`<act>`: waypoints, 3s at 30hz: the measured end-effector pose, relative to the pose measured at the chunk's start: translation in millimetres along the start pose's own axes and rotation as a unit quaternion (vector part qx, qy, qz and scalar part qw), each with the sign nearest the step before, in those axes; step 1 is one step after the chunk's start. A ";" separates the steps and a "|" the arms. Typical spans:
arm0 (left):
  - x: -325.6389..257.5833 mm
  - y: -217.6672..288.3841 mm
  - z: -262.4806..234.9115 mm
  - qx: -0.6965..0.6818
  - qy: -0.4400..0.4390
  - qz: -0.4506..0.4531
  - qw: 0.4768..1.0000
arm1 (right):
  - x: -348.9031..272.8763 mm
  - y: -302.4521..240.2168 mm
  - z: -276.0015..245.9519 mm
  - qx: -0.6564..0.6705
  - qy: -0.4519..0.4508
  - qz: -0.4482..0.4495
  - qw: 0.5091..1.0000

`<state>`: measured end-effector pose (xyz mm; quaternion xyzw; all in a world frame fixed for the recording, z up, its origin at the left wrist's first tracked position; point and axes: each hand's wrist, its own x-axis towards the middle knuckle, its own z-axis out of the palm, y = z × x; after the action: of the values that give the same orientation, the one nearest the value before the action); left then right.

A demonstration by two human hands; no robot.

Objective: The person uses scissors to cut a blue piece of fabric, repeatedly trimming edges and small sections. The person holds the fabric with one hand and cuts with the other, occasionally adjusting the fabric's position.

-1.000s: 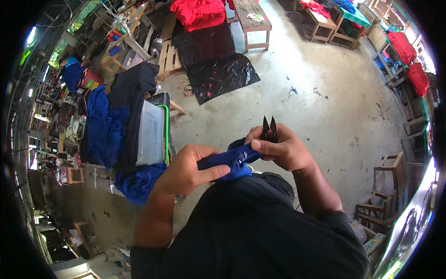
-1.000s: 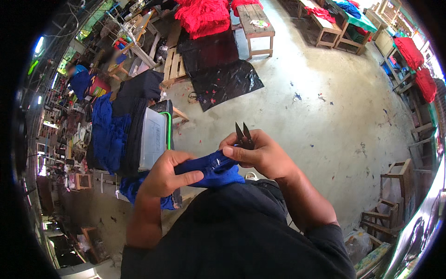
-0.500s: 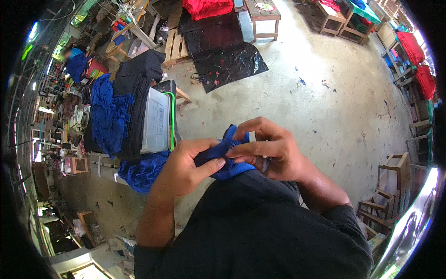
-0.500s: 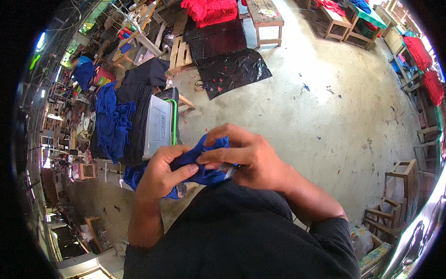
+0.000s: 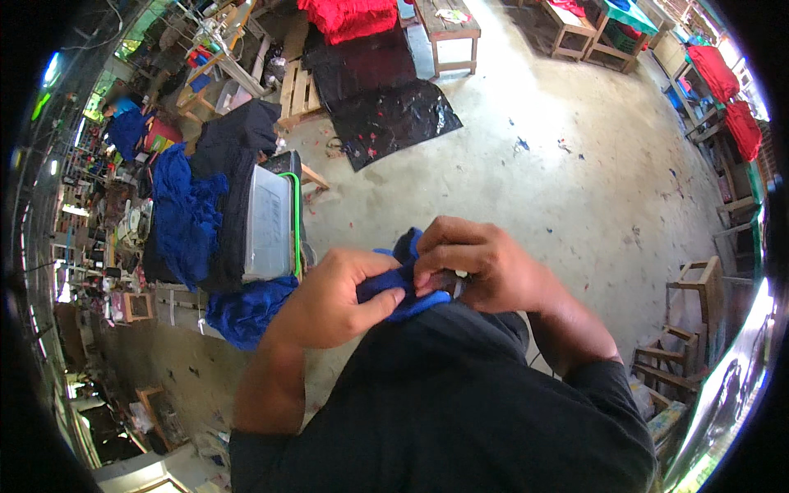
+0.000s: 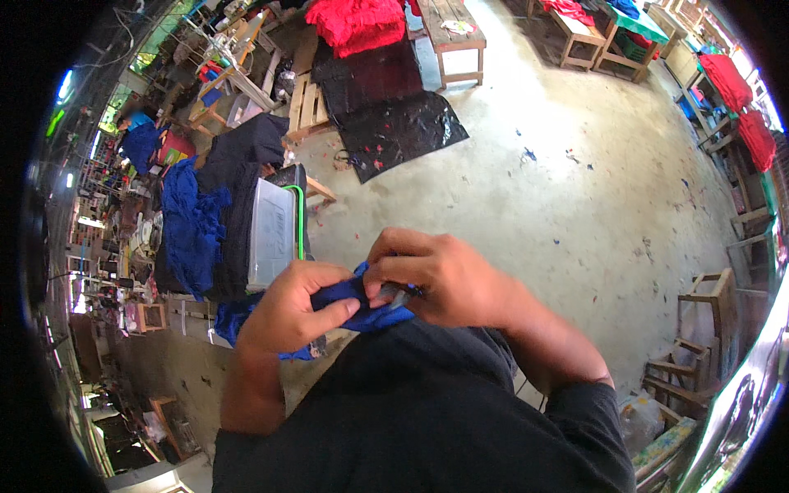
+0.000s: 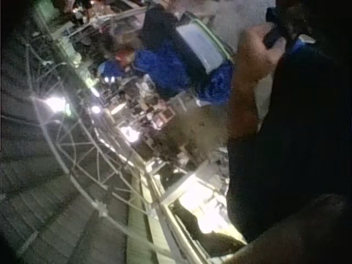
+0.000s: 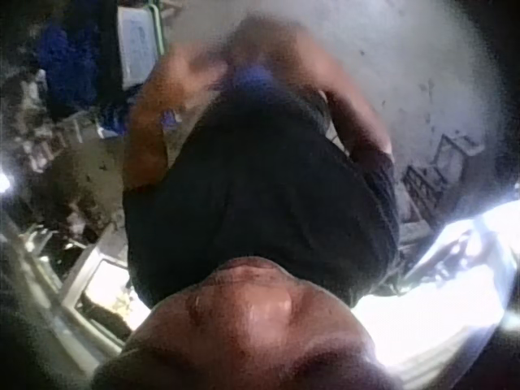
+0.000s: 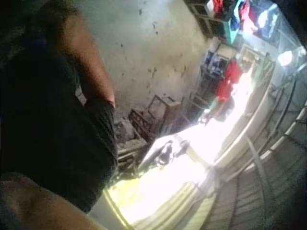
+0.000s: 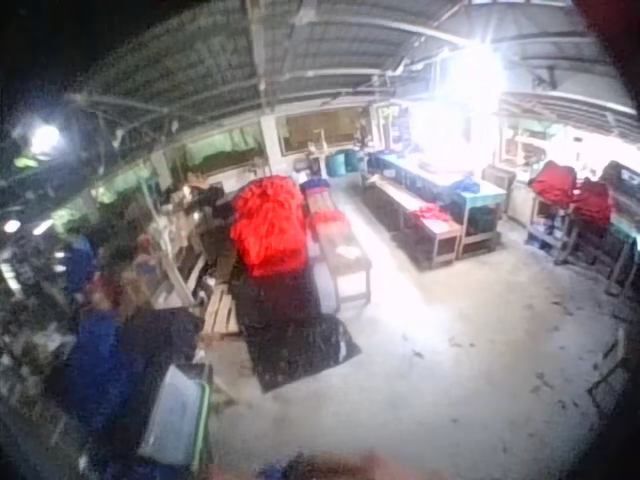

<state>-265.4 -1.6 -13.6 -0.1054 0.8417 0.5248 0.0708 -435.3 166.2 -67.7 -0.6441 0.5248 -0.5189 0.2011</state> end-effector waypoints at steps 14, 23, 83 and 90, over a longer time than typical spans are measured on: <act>-123.4 -116.3 -19.5 -0.292 0.096 -0.194 0.932 | -8.8 107.7 24.1 0.423 0.160 0.241 0.859; -271.5 -216.7 -16.2 -0.419 0.313 0.113 0.845 | 100.7 233.3 187.1 0.449 0.101 0.480 0.747; -101.1 -42.8 -101.0 -0.102 -0.059 -0.043 0.992 | 98.3 48.5 64.1 0.278 -0.176 0.124 0.936; -68.2 -10.5 -76.0 -0.074 -0.057 -0.024 0.995 | 61.7 51.9 34.4 0.302 -0.127 0.123 0.937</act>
<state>-197.4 -67.4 26.3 -0.1002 0.7925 0.5889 0.1231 -434.7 82.7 -94.3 -0.5437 0.3889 -0.5379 0.5135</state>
